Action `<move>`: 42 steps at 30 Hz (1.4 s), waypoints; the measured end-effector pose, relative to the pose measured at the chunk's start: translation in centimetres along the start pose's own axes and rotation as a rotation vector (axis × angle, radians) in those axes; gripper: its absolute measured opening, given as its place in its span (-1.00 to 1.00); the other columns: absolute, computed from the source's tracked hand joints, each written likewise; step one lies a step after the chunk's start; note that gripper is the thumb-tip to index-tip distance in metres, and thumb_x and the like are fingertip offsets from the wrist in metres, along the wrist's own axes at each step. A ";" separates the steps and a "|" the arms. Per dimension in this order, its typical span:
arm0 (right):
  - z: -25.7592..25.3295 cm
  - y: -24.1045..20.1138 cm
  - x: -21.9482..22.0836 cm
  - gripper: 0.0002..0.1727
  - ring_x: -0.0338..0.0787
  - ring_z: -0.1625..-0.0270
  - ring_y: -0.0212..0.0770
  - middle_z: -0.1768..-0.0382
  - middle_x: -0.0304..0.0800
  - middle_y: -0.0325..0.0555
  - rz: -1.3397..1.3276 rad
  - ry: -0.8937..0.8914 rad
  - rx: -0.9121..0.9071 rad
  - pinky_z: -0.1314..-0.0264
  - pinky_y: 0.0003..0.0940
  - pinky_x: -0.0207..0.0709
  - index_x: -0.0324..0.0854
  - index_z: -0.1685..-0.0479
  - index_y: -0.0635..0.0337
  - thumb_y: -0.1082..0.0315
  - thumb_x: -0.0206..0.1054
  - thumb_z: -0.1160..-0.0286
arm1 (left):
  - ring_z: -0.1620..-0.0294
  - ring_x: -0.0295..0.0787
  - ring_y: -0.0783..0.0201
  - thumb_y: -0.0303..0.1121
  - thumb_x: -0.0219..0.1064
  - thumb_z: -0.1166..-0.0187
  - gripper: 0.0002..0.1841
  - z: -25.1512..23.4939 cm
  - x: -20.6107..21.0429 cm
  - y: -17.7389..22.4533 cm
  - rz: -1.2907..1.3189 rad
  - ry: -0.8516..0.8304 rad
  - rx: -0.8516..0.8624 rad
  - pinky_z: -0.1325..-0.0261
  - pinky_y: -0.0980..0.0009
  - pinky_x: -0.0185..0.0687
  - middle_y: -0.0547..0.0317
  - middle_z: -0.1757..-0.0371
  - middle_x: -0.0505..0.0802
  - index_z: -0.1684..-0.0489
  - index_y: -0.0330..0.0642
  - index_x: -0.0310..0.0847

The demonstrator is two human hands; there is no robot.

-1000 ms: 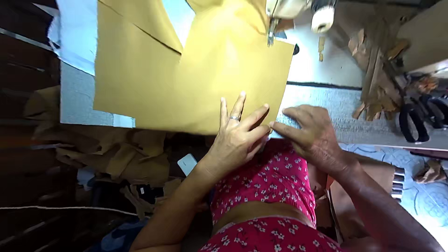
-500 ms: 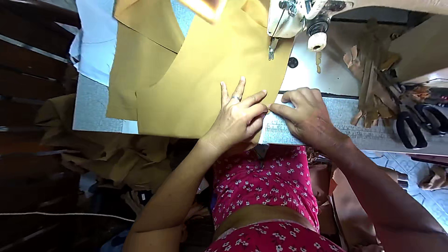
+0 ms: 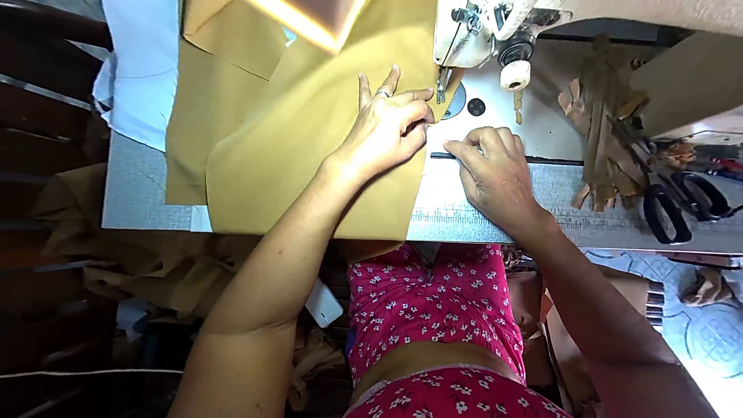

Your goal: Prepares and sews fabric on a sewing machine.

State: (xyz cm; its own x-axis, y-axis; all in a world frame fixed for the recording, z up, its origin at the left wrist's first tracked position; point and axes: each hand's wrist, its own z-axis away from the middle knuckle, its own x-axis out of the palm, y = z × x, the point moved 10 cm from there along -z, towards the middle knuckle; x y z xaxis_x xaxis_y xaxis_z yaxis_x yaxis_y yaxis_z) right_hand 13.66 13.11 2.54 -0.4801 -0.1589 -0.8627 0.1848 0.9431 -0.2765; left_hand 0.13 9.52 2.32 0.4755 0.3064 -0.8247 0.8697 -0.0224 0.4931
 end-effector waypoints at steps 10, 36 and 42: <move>11.5 -6.9 -2.2 -0.77 0.77 0.27 -0.04 0.31 0.79 -0.02 -0.200 0.054 -0.265 0.19 -0.18 0.62 0.72 -0.14 0.01 0.36 0.21 -0.68 | -0.46 0.70 -0.19 -0.38 0.15 -0.54 -0.73 -3.0 -0.9 -0.6 0.033 0.075 0.199 -0.70 -0.32 0.06 -0.15 -0.16 0.90 0.26 -0.31 0.80; -7.7 15.9 8.1 -0.50 0.66 -0.46 0.18 -0.31 0.71 0.33 -0.003 -0.379 0.508 -0.55 0.17 0.40 0.62 -0.34 0.38 0.16 0.34 -0.60 | -0.30 0.73 -0.16 -0.30 0.15 -0.65 -0.68 -8.4 -3.6 -12.1 -0.220 0.335 -0.369 -0.47 -0.13 0.43 -0.18 -0.11 0.86 -0.06 -0.32 0.75; -6.8 17.9 9.2 -0.57 0.79 -0.27 0.26 -0.15 0.82 0.30 0.298 -0.621 0.481 -0.31 0.29 0.53 0.73 -0.16 0.33 0.12 0.15 -0.76 | -0.39 0.65 -0.11 -0.12 0.11 -0.78 -0.60 -9.7 -5.5 -9.8 -0.120 0.338 -0.397 -0.47 -0.07 0.34 -0.14 -0.17 0.81 0.05 -0.29 0.72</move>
State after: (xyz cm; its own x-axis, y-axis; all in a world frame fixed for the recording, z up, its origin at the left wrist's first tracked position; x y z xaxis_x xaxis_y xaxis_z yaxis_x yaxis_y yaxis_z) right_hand 6.70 30.53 -7.50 0.1803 -0.1880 -0.9655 0.6420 0.7661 -0.0293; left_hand -12.27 17.34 4.69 0.2498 0.5752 -0.7789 0.7673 0.3730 0.5216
